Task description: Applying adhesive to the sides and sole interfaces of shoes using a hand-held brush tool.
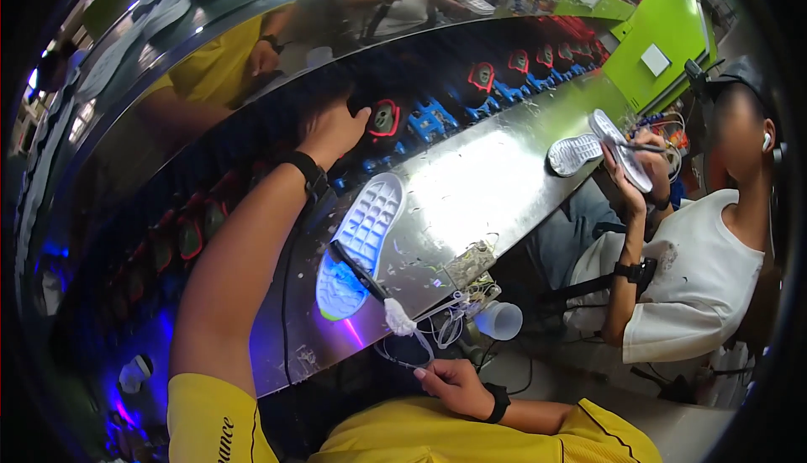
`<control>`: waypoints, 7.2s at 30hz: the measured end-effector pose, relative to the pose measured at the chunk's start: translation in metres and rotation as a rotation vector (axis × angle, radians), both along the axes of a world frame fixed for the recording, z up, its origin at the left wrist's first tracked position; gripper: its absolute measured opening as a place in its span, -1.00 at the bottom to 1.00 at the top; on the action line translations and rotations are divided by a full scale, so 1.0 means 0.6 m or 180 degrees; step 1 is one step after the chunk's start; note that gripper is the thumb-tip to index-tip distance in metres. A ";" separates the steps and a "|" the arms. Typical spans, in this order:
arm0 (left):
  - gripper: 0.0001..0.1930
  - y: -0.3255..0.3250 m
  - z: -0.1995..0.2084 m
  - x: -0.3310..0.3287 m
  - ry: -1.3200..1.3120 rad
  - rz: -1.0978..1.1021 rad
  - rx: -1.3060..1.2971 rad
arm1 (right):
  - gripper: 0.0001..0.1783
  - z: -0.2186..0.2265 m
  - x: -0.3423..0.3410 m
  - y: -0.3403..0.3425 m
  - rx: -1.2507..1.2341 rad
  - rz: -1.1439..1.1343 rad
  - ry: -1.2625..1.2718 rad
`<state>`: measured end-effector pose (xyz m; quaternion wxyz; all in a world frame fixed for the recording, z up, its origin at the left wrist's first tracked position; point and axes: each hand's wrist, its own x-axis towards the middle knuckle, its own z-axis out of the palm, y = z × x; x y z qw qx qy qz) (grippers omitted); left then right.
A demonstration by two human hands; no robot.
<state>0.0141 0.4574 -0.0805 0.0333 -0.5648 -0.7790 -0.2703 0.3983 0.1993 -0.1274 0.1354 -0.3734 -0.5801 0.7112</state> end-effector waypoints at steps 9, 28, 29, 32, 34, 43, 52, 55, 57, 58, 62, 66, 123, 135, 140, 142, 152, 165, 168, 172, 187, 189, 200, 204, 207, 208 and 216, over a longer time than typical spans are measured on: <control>-0.30 0.070 -0.038 0.087 0.0069 -0.0483 -0.0332 | -0.65 0.021 0.010 0.033 0.0184 -0.0412 0.0099; -0.63 0.160 -0.004 0.041 -0.3534 -0.0249 -0.0421 | -0.63 -0.016 0.044 0.031 -0.0326 -0.0542 -0.0022; -0.55 0.162 -0.013 0.051 -0.2575 -0.0271 -0.0203 | -0.63 -0.016 0.043 0.032 -0.0287 -0.0561 -0.0029; -0.35 0.158 -0.066 0.059 -0.0850 -0.0385 -0.0022 | -0.63 -0.017 0.042 0.034 -0.0250 -0.0503 -0.0083; -0.41 0.149 -0.080 0.074 -0.0264 -0.0558 -0.0178 | -0.63 -0.022 0.047 0.032 -0.0259 -0.0459 -0.0161; -0.28 0.090 -0.051 -0.033 0.0562 -0.0144 -0.1348 | -0.63 -0.021 0.054 0.033 -0.0166 -0.0482 -0.0175; -0.74 -0.169 0.065 -0.045 -0.5306 -0.0096 -0.0243 | -0.94 0.053 0.000 0.074 0.1960 -0.0803 0.0042; -0.68 -0.341 0.118 -0.003 -0.5388 0.0033 0.0810 | -0.75 0.069 -0.061 0.108 0.2935 -0.0579 -0.0067; -0.60 -0.470 0.157 0.007 -0.5580 0.0159 0.0980 | -0.66 0.077 -0.105 0.111 0.3340 -0.0370 -0.0286; -0.51 -0.535 0.169 0.010 -0.5755 0.0119 0.1099 | -0.64 0.072 -0.127 0.113 0.3430 -0.0212 -0.0401; -0.21 -0.761 0.210 0.028 -0.5356 0.0977 0.1552 | -0.74 0.027 -0.170 0.129 0.3368 0.0296 -0.1049; -0.38 -0.930 0.233 0.044 -0.4969 0.1304 0.1697 | -0.86 0.011 -0.179 0.135 0.3318 -0.0205 -0.1055; -0.44 -0.815 0.014 0.191 0.0255 0.0530 0.0452 | -0.73 0.103 -0.156 -0.071 -0.0786 0.1145 0.0179; -0.30 -0.745 0.087 0.205 0.0103 0.0742 0.0227 | -0.83 0.154 -0.133 -0.065 0.0787 0.0778 0.0824; -0.26 -0.709 0.104 0.191 0.0063 0.0905 0.0213 | -0.83 0.180 -0.146 -0.039 0.1517 0.0640 0.0840; -0.17 -0.702 0.113 0.180 -0.0170 0.0779 -0.0052 | -0.81 0.182 -0.156 -0.024 0.1745 0.0555 0.0926; -0.30 -0.681 0.143 0.112 -0.0532 0.0620 -0.0124 | -0.76 0.167 -0.238 0.051 0.2116 0.0862 0.1137; -0.27 -0.667 0.157 0.039 -0.1450 0.0647 -0.0613 | -0.78 0.063 -0.276 0.009 0.1516 0.0558 0.1234; -0.16 -0.684 0.134 0.022 -0.1391 0.0459 -0.0505 | -0.78 0.044 -0.268 -0.002 0.1701 0.0501 0.1144; -0.04 -0.718 0.100 0.009 -0.1340 0.0468 -0.0206 | -0.77 0.041 -0.255 -0.010 0.1694 0.0411 0.0796; 0.07 -0.768 0.161 0.126 -0.3128 0.0019 0.0348 | -0.77 0.203 -0.209 0.014 0.2119 0.0720 0.0709; 0.07 -0.771 0.166 0.130 -0.3205 0.0033 0.0378 | -0.76 0.203 -0.185 0.013 0.2230 0.0926 0.0686; -0.08 -0.749 0.199 0.146 -0.4236 0.0152 0.0544 | -0.79 0.236 -0.178 0.024 0.1939 0.0804 0.0664; -0.09 -0.736 0.192 0.127 -0.4439 0.0197 0.0897 | -0.78 0.244 -0.165 0.041 0.1853 0.1152 0.0597; -0.09 -0.737 0.200 0.112 -0.4619 0.0349 0.0873 | -0.79 0.257 -0.157 0.050 0.1448 0.1292 0.0452; -0.10 -0.735 0.200 0.109 -0.4728 0.0383 0.0873 | -0.78 0.261 -0.154 0.052 0.1375 0.1297 0.0411; -0.33 -0.705 0.200 0.106 -0.4941 0.0888 0.0941 | -0.80 0.300 -0.159 0.081 0.1806 0.1261 0.0383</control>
